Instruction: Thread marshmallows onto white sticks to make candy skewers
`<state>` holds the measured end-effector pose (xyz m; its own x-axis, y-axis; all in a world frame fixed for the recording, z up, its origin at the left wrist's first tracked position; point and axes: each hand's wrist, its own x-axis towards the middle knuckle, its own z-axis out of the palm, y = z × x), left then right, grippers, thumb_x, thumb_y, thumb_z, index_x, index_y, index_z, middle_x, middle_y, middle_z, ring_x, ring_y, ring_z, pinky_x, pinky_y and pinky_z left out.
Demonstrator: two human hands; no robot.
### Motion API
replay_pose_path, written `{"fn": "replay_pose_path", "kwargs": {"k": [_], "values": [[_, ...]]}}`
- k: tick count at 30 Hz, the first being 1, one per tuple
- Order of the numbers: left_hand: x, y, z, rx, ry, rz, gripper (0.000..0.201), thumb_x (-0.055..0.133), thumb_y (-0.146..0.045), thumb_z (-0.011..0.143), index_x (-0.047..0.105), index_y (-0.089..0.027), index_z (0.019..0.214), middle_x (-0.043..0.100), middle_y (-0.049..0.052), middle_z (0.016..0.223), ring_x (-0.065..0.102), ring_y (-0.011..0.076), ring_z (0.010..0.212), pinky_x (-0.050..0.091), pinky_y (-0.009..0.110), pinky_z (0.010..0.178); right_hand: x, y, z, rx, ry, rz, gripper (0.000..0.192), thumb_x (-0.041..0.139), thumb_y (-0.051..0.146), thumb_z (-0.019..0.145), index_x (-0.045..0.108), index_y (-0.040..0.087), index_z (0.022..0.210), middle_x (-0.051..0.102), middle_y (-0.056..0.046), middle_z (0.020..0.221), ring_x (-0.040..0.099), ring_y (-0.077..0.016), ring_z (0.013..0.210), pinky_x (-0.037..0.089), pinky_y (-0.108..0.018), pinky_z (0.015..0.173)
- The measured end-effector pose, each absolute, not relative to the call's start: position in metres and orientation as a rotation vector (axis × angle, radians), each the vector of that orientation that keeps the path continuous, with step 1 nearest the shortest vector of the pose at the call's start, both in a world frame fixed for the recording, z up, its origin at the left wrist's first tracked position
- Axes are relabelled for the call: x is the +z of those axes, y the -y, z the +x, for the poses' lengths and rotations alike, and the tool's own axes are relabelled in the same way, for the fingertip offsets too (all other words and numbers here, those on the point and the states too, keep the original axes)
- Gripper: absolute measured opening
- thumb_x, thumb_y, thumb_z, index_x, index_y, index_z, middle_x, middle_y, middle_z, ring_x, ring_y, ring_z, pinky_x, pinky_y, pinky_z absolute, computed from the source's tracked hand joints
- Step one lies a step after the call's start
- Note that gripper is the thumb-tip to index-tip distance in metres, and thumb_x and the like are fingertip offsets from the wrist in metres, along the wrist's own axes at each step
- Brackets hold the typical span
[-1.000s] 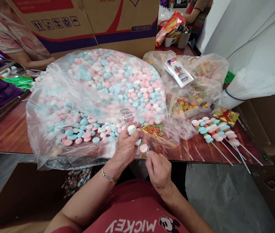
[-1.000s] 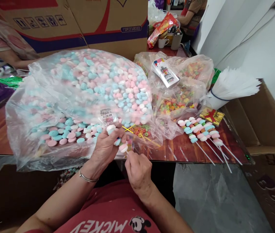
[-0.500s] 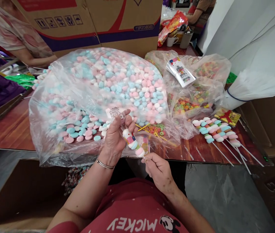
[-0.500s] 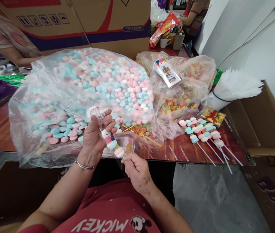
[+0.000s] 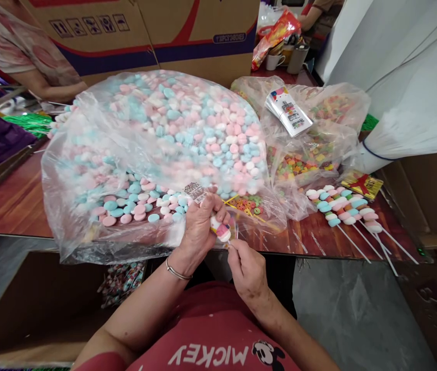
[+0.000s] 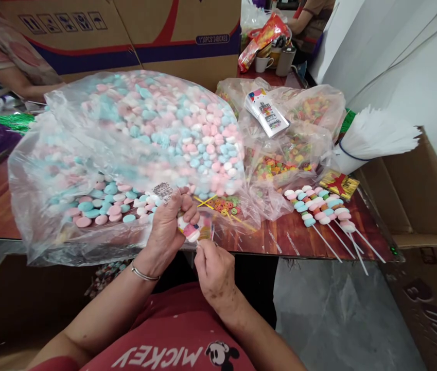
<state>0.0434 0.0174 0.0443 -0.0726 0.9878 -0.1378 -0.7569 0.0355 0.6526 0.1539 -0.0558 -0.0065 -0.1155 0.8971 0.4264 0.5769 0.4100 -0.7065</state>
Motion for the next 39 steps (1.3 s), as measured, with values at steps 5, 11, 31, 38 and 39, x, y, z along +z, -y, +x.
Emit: {"fn": "replay_pose_path", "kwargs": {"k": [5, 11, 31, 38, 39], "values": [[0.037, 0.003, 0.061, 1.467, -0.685, 0.491, 0.031, 0.083, -0.033, 0.070, 0.060, -0.017, 0.085, 0.050, -0.008, 0.052, 0.046, 0.0065, 0.044, 0.046, 0.022, 0.051, -0.003, 0.049, 0.150, 1.303, 1.274, -1.247, 0.032, 0.045, 0.040, 0.092, 0.045, 0.021, 0.067, 0.040, 0.008, 0.049, 0.034, -0.0074, 0.044, 0.030, -0.020, 0.043], [0.037, -0.007, 0.035, 1.458, -0.765, 0.428, 0.052, 0.089, -0.047, 0.054, 0.065, -0.016, 0.088, 0.072, 0.003, 0.079, 0.068, 0.0169, 0.071, 0.053, 0.028, 0.066, 0.007, 0.043, 0.158, 1.303, 1.327, -1.206, 0.030, 0.047, 0.037, 0.092, 0.050, 0.020, 0.067, 0.046, 0.006, 0.051, 0.040, -0.0077, 0.048, 0.035, -0.020, 0.050], [0.052, -0.022, 0.030, 1.580, -0.707, 0.379, 0.040, 0.085, -0.032, 0.068, 0.049, -0.016, 0.060, 0.041, -0.009, 0.049, 0.034, 0.0010, 0.036, 0.033, 0.014, 0.035, 0.000, 0.047, 0.159, 0.459, 1.961, -1.303, 0.031, 0.037, 0.021, 0.096, 0.067, 0.016, 0.090, 0.058, 0.000, 0.054, 0.050, -0.0106, 0.047, 0.038, -0.022, 0.049], [0.048, -0.020, 0.026, 1.600, -0.700, 0.434, 0.038, 0.084, -0.025, 0.067, 0.047, -0.017, 0.061, 0.043, -0.009, 0.050, 0.036, 0.0013, 0.036, 0.032, 0.014, 0.034, 0.017, 0.034, 0.170, 0.812, 1.699, -1.221, 0.031, 0.037, 0.038, 0.098, 0.059, 0.017, 0.107, 0.068, -0.008, 0.092, 0.063, -0.0165, 0.081, 0.050, -0.027, 0.072], [0.047, -0.019, 0.027, 1.603, -0.711, 0.459, 0.037, 0.083, -0.025, 0.068, 0.048, -0.017, 0.061, 0.044, -0.008, 0.050, 0.036, 0.0016, 0.035, 0.032, 0.015, 0.034, 0.021, 0.031, 0.170, 0.876, 1.671, -1.200, 0.033, 0.040, 0.041, 0.097, 0.056, 0.017, 0.114, 0.067, -0.009, 0.101, 0.064, -0.0178, 0.089, 0.050, -0.028, 0.077]]}}
